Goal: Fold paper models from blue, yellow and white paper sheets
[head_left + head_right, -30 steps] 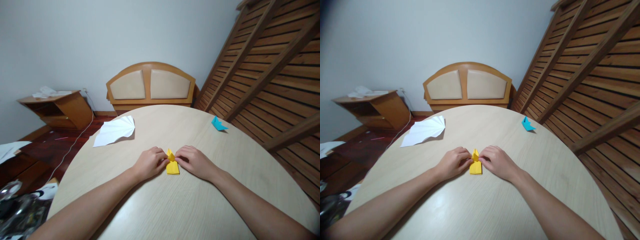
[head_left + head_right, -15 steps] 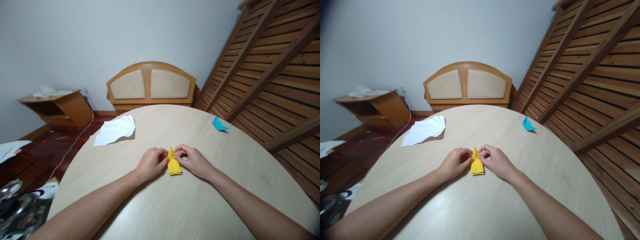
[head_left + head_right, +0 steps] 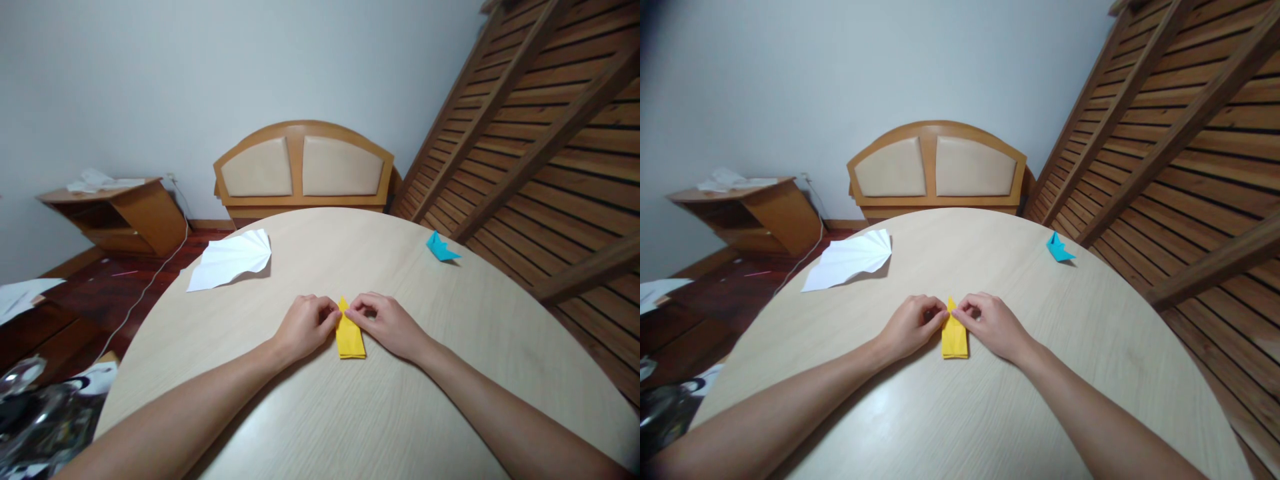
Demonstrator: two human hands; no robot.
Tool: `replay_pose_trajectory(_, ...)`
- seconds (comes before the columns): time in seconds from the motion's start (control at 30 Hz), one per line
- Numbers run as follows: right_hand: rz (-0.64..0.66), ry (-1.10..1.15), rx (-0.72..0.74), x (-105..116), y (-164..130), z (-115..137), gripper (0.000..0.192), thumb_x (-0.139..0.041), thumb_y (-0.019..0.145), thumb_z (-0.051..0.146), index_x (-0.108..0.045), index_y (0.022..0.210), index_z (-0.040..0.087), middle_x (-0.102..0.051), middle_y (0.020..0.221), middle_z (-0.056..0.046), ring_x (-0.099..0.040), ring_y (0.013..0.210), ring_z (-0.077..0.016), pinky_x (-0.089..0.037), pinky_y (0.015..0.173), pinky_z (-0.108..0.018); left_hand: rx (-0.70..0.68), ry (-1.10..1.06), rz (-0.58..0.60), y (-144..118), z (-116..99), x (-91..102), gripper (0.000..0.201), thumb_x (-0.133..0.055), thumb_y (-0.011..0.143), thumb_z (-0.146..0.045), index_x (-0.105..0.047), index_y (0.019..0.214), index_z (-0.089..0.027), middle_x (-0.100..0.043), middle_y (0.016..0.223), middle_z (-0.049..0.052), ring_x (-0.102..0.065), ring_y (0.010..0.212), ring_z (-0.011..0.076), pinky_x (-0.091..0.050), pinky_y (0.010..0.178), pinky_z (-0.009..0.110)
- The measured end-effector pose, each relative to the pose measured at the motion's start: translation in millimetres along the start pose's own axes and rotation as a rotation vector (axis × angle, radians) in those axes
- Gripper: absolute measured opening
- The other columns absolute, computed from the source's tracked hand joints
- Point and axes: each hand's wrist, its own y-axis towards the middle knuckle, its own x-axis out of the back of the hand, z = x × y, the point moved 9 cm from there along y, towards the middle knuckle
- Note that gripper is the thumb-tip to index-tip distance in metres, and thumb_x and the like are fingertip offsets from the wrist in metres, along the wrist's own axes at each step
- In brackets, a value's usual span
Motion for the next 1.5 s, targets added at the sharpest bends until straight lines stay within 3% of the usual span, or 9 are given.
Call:
replay_pose_trajectory(0.27, -0.009, 0.221, -0.04, 1, -4, -2, 0.025, -0.059, 0.095, 0.045, -0.068, 0.092, 0.021, -0.074, 0.082, -0.003, -0.071, 0.074, -0.0189, -0.054, 0.063, -0.028, -0.014, -0.134, -0.054, -5, -3, 6.3, 0.022, -0.057, 0.094, -0.031, -0.069, 0.105, -0.016, -0.074, 0.084, 0.005, -0.067, 0.077, 0.0191, -0.05, 0.08, 0.034)
replay_pose_trajectory(0.4, -0.153, 0.257, -0.029, 18, -6, 2, 0.024, -0.061, 0.094, 0.045, -0.066, 0.088, 0.021, -0.074, 0.082, -0.004, -0.071, 0.073, -0.0191, -0.056, 0.065, -0.029, -0.129, -0.137, -0.017, -8, -15, 5.8, 0.03, -0.06, 0.09, -0.04, -0.067, 0.108, -0.016, -0.072, 0.1, 0.009, -0.065, 0.093, 0.0243, -0.049, 0.087, 0.04)
replay_pose_trajectory(0.57, -0.263, 0.352, -0.065, 27, -5, -5, 0.031, -0.064, 0.09, 0.052, -0.063, 0.088, 0.021, -0.075, 0.089, -0.006, -0.072, 0.074, -0.0207, -0.059, 0.064, -0.031, -0.193, -0.218, 0.042, -9, -22, 0.6, 0.02, -0.064, 0.088, -0.033, -0.067, 0.101, -0.018, -0.072, 0.097, 0.007, -0.064, 0.09, 0.0215, -0.05, 0.086, 0.037)
replay_pose_trajectory(0.7, -0.301, 0.413, -0.068, 31, -5, -8, 0.035, -0.06, 0.091, 0.054, -0.062, 0.104, 0.021, -0.075, 0.091, -0.008, -0.073, 0.081, -0.0228, -0.059, 0.071, -0.034, -0.164, -0.319, -0.003, -9, -18, 4.2, 0.013, -0.062, 0.091, -0.028, -0.069, 0.096, -0.017, -0.073, 0.097, 0.007, -0.065, 0.091, 0.0197, -0.05, 0.086, 0.034)
replay_pose_trajectory(0.83, -0.214, 0.355, 0.016, 28, -8, 6, 0.04, -0.063, 0.091, 0.045, -0.057, 0.123, 0.021, -0.075, 0.097, -0.008, -0.071, 0.097, -0.0241, -0.056, 0.084, -0.038, -0.099, -0.404, -0.155, -8, -11, 20.1, 0.014, -0.062, 0.093, -0.028, -0.069, 0.093, -0.017, -0.075, 0.092, 0.006, -0.067, 0.086, 0.0181, -0.051, 0.082, 0.032)
replay_pose_trajectory(0.93, -0.193, 0.301, 0.06, 25, -11, 17, 0.032, -0.066, 0.089, 0.037, -0.062, 0.117, 0.021, -0.073, 0.106, -0.009, -0.069, 0.1, -0.0229, -0.055, 0.087, -0.038, -0.071, -0.48, -0.249, -9, -9, 29.7, 0.017, -0.061, 0.093, -0.03, -0.069, 0.089, -0.016, -0.074, 0.087, 0.005, -0.068, 0.079, 0.0165, -0.052, 0.074, 0.028)
replay_pose_trajectory(1.03, -0.209, 0.253, 0.085, 25, -12, 23, 0.018, -0.062, 0.091, 0.033, -0.069, 0.104, 0.022, -0.074, 0.103, -0.007, -0.068, 0.094, -0.0204, -0.053, 0.088, -0.037, -0.053, -0.519, -0.276, -10, -8, 30.8, 0.018, -0.062, 0.093, -0.032, -0.068, 0.088, -0.016, -0.074, 0.084, 0.005, -0.068, 0.075, 0.0152, -0.052, 0.066, 0.024)
replay_pose_trajectory(1.23, -0.206, 0.213, 0.169, 26, -15, 37, 0.019, -0.068, 0.087, 0.032, -0.071, 0.104, 0.023, -0.075, 0.097, -0.004, -0.066, 0.089, -0.0196, -0.053, 0.084, -0.034, -0.051, -0.516, -0.285, -11, -9, 30.1, 0.019, -0.063, 0.092, -0.034, -0.068, 0.087, -0.017, -0.074, 0.083, 0.004, -0.068, 0.074, 0.0142, -0.05, 0.062, 0.022)
replay_pose_trajectory(1.5, -0.286, 0.23, 0.142, 29, -17, 41, 0.01, -0.066, 0.089, 0.028, -0.071, 0.094, 0.021, -0.074, 0.087, -0.003, -0.067, 0.076, -0.0168, -0.054, 0.072, -0.03, -0.085, -0.518, -0.311, -14, -17, 36.8, 0.017, -0.059, 0.093, -0.03, -0.068, 0.089, -0.016, -0.073, 0.08, 0.005, -0.066, 0.068, 0.0125, -0.05, 0.059, 0.021)
